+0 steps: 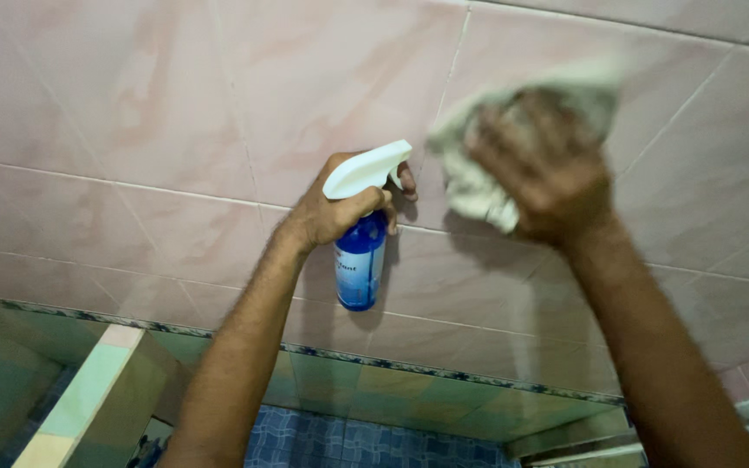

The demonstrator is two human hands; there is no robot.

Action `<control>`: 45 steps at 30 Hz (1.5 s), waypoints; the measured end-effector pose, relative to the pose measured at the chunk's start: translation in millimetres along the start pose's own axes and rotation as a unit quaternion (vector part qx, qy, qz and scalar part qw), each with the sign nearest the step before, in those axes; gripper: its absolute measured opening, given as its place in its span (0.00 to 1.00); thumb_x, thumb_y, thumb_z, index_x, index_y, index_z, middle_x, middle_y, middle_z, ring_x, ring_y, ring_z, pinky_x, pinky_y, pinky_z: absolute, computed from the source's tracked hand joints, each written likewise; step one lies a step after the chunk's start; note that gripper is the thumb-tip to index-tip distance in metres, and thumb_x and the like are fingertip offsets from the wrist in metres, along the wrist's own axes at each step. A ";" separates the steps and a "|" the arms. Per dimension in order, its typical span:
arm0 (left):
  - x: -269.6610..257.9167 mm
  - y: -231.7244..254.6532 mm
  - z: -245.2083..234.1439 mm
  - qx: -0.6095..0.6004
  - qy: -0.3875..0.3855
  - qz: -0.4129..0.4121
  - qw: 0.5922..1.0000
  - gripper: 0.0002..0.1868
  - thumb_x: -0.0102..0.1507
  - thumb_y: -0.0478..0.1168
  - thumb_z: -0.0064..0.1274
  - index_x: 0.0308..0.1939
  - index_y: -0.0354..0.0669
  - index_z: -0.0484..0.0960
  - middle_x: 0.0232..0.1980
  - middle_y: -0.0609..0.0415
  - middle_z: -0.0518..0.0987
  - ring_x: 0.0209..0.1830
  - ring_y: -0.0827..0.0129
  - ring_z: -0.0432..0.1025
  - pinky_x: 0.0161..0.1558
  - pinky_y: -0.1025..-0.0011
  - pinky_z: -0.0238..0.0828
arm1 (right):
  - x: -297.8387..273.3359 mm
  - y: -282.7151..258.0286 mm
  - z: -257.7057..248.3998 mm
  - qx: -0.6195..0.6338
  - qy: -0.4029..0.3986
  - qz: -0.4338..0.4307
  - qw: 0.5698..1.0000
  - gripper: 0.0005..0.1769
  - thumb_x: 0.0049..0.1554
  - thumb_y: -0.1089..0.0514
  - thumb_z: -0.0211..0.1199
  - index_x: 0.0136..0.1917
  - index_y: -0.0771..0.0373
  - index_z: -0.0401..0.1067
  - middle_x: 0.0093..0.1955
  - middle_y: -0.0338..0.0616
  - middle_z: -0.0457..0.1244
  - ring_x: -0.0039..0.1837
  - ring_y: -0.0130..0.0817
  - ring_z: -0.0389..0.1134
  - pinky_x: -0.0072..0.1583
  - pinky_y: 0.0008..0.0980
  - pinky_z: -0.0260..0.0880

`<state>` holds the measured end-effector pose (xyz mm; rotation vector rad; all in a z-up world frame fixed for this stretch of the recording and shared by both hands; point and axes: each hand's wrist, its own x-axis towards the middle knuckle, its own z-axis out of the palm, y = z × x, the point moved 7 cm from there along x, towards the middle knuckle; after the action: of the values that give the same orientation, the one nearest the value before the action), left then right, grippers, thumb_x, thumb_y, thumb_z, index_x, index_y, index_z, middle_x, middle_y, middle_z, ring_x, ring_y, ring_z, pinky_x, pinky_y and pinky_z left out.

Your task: The person sprays a cleaning solution onto pink tiled walls and wipes the surface with a cloth. The person repeatedly sprays and wipes different sections of the wall in a bathroom setting.

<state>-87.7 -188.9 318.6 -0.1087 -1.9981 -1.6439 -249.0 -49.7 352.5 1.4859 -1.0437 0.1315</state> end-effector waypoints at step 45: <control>23.5 32.0 5.3 -0.018 -0.015 0.038 0.999 0.19 0.59 0.32 0.45 0.52 0.24 0.77 0.47 0.43 0.82 0.31 0.61 0.77 0.37 0.65 0.81 | 8.2 -27.8 -6.4 0.147 -0.050 0.108 0.982 0.44 0.66 0.20 0.47 0.78 0.52 0.69 0.82 0.47 0.54 0.82 0.57 0.47 0.78 0.59 0.38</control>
<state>-97.0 -182.4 357.0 -0.2212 -1.9630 -1.6400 -223.0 -53.1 338.6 1.6531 -1.3095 0.3832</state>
